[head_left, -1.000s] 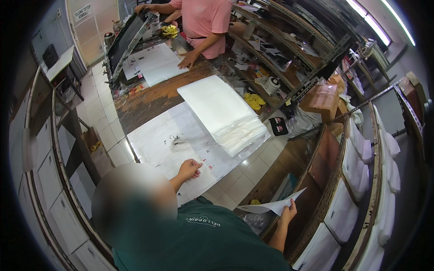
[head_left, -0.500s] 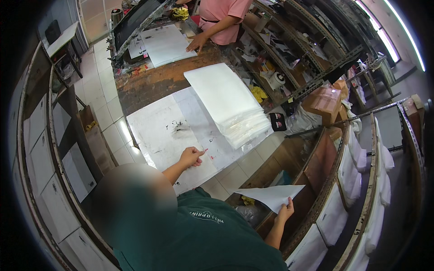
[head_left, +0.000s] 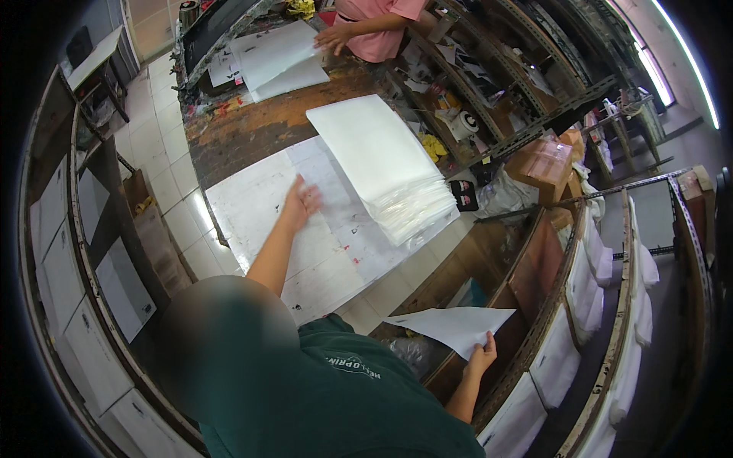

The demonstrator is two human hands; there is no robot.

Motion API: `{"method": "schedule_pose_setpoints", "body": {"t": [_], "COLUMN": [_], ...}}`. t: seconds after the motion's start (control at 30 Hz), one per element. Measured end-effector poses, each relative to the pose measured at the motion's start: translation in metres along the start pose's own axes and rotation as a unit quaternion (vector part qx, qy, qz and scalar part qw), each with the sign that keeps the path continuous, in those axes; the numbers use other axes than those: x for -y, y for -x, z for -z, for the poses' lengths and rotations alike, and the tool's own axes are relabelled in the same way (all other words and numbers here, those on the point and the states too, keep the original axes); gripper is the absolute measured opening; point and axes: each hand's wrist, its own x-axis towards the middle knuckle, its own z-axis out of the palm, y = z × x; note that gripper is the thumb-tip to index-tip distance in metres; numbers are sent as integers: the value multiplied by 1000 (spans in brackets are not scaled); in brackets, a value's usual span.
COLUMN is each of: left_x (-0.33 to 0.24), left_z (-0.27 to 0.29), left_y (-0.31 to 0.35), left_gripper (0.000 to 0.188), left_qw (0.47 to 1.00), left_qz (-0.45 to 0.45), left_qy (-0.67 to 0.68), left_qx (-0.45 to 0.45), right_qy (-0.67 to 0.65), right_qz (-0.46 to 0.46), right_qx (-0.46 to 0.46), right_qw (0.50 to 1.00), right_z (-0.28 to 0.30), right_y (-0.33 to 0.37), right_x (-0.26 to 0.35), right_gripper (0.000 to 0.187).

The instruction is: The person repeatedly picks up white paper sheets from a table, places them into white envelopes, and stacks the envelopes on a metal shelving unit. Another person in a pink shirt works at the same table in the background.

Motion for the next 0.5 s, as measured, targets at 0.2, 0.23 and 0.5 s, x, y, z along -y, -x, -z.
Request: {"method": "schedule_pose_setpoints", "body": {"t": [0.2,0.23,0.5], "left_x": [-77,-82,-109], "left_z": [1,0,111], "left_y": [-62,-72,-217], "left_gripper": [111,112,52], "left_qw": [966,964,674], "left_qz": [-142,-137,-288], "left_qy": [204,213,-652], "left_qx": [-69,-77,-195], "right_qy": [12,24,103], "right_qz": [13,18,73], "right_qx": [20,22,70], "right_qw": [1000,999,989], "right_z": [8,11,27], "right_y": [1,2,9], "right_x": [-6,-7,43], "right_gripper": [49,49,45]}}
